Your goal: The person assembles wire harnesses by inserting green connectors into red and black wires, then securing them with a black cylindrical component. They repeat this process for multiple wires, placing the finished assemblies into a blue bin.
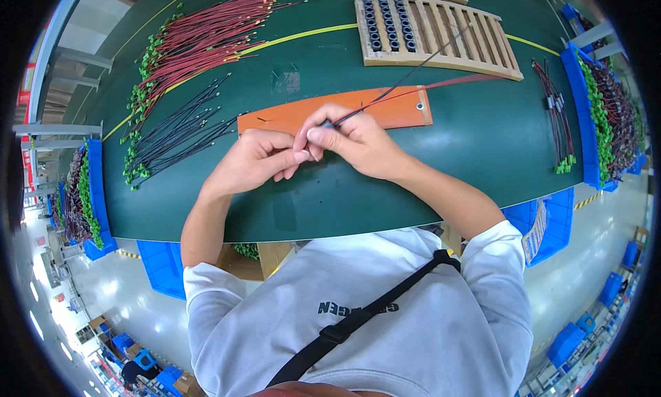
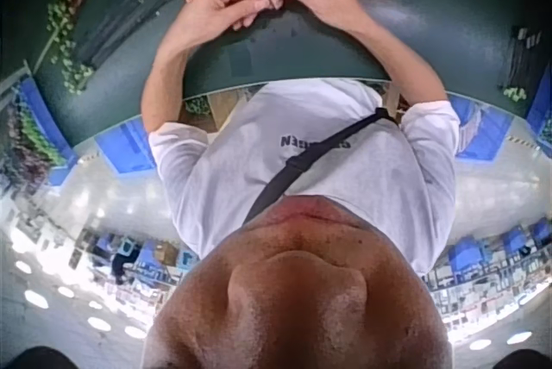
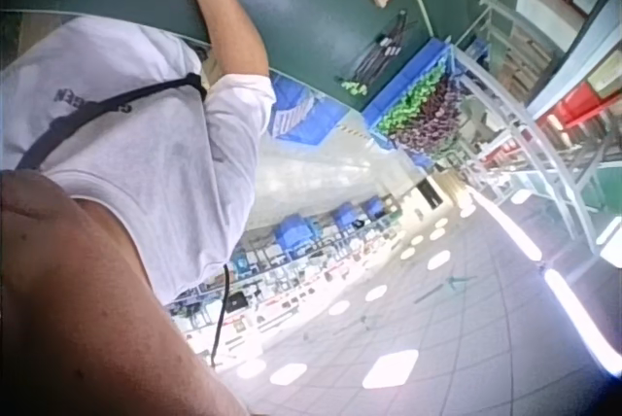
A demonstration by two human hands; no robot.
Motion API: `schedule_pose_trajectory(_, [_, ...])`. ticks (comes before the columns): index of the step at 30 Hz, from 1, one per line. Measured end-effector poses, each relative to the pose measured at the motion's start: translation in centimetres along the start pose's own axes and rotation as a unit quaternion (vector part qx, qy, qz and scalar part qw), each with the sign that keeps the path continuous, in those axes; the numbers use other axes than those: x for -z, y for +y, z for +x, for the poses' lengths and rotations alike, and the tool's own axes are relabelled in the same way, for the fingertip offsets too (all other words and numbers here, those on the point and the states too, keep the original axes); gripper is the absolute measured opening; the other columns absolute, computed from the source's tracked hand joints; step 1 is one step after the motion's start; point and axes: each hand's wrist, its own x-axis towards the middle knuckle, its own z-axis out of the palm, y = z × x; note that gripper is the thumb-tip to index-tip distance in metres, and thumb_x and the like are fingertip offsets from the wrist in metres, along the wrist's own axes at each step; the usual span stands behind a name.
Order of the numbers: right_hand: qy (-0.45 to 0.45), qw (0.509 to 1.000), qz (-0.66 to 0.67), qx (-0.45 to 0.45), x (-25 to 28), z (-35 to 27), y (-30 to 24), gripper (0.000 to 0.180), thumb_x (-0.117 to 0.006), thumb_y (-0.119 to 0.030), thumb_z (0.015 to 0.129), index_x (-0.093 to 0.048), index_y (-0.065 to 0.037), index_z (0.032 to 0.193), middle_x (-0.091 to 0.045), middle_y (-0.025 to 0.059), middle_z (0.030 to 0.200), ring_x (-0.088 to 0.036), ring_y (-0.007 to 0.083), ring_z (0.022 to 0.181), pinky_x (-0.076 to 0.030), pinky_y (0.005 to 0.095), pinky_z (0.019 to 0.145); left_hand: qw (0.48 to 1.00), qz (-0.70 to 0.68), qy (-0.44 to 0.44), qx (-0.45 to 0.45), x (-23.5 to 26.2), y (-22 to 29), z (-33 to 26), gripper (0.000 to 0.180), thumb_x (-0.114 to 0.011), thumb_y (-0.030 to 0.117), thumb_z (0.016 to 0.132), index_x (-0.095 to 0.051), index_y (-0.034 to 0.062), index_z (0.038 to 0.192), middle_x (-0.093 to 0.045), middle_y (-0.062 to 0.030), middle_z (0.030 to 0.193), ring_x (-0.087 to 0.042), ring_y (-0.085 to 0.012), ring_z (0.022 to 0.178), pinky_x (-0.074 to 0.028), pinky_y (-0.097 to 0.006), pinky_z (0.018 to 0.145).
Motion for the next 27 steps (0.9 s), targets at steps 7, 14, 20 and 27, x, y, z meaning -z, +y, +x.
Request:
schedule_pose_trajectory(7, [0.128, 0.99, 0.0, 0.054, 0.6, 1.8, 0.6, 0.02, -0.052, -0.02, 0.109, -0.057, -0.002, 0.112, -0.069, 0.0136, 0.11, -0.065, 0.0153, 0.1, -0.054, 0.0322, 0.091, 0.979, -0.142, 0.133, -0.055, 4.0, -2.8, -2.8, 0.026, -0.072, 0.002, 0.093, -0.07, -0.0015, 0.118, -0.074, -0.0111, 0.107, -0.064, -0.01, 0.074, -0.052, -0.023, 0.063])
schedule_pose_trajectory(14, [0.115, 0.992, 0.045, -0.016, -0.2, 2.9, 2.5, 0.021, -0.049, -0.019, 0.11, -0.053, 0.001, 0.116, -0.067, 0.0183, 0.117, -0.07, 0.0229, 0.105, -0.059, 0.0316, 0.09, 0.966, -0.07, 0.208, -0.137, 4.6, -6.6, -1.9, 0.024, -0.068, -0.005, 0.093, -0.069, -0.0045, 0.117, -0.072, -0.0139, 0.109, -0.07, -0.0172, 0.093, -0.059, -0.029, 0.08])
schedule_pose_trajectory(20, [0.127, 0.991, 0.041, 0.005, -0.5, 2.5, 3.5, 0.02, -0.048, -0.017, 0.11, -0.052, 0.001, 0.118, -0.066, 0.0204, 0.119, -0.072, 0.0245, 0.104, -0.061, 0.0314, 0.087, 0.938, -0.037, 0.283, -0.197, 4.3, -7.5, -1.2, 0.024, -0.07, -0.006, 0.091, -0.072, -0.0023, 0.114, -0.072, -0.0135, 0.11, -0.07, -0.02, 0.099, -0.059, -0.031, 0.088])
schedule_pose_trajectory(27, [0.133, 0.99, 0.045, 0.021, -0.4, 2.4, 3.7, 0.02, -0.049, -0.017, 0.11, -0.052, 0.001, 0.118, -0.067, 0.0198, 0.117, -0.071, 0.0232, 0.103, -0.06, 0.0311, 0.087, 0.878, 0.21, 0.361, -0.232, 3.6, -7.8, 0.6, 0.021, -0.075, -0.004, 0.084, -0.077, 0.0002, 0.104, -0.075, -0.0114, 0.104, -0.07, -0.02, 0.095, -0.056, -0.031, 0.083])
